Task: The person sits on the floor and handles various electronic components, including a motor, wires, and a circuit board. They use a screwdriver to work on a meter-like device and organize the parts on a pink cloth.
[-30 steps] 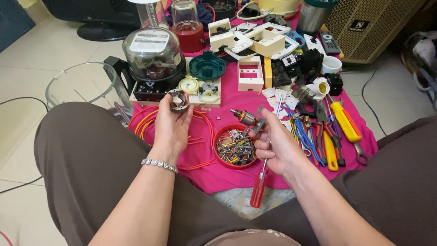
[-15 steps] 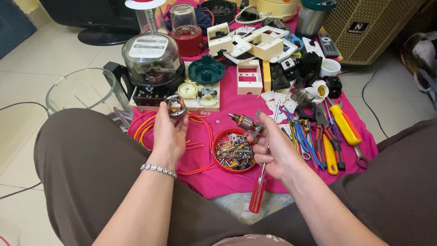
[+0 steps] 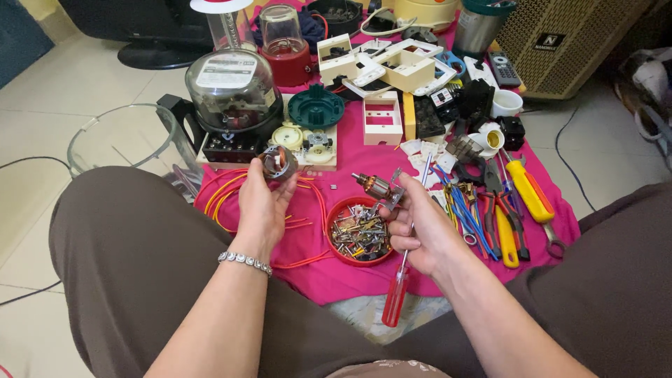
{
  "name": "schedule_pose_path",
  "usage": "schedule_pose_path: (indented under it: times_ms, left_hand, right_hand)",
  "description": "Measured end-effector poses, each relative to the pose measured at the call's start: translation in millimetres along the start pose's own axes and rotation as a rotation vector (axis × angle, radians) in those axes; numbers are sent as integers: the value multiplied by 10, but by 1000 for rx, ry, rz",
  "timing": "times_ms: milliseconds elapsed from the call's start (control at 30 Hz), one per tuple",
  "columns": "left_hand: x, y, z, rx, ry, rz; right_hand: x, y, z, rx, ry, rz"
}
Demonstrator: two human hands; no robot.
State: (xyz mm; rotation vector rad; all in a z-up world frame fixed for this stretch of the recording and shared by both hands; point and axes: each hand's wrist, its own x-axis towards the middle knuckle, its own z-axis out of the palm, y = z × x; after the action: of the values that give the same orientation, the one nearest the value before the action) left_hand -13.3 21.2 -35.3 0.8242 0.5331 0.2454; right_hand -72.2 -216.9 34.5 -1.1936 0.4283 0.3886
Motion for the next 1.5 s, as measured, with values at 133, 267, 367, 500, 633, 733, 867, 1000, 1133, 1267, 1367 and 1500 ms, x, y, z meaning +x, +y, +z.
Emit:
schedule_pose_path:
  times_ms: [133,267,367,500,633,733,867,1000,1133,1267,1367,1500]
  left_hand:
    - [-115,-13,71,40,-104,-13]
    - [-374,27,191,127,-223,-30]
    - [-474,59,233,156,-268,-56]
    - [-506,61,235,155,-322,-61]
    - [-384,-108,221,204,-352,-17]
    - [-291,-263,301,342,-314,115]
    - [-60,-426,594,872,-269,425]
    - [-59,-492,913,1382,-166,733]
    - [79,-671,1082,1616,55,978]
    - [64,-663,1174,1710,116,1065]
    - [105,-671,1219,1761,113,990]
    - [281,-730,1177,1796,130,922]
  right_hand:
    - [16,-10,-19,1,2,0]
    - [15,-3,-23,17,-1,4]
    - [24,-7,-29,16,0,1]
    - [15,-4,-28,16,3,4]
    - [55,7,-68,13,1,2]
    - [51,-20,-94,28,12,0]
    - [57,-92,-169,70,58,-16]
    - [107,-129,-311,102,90,-18]
    - [110,-196,-330,141,107,-9]
    - [144,-240,-319,147,114,-4]
    - [187,-250,-311,157,117,6]
    - [217,-263,-270,148,131,27]
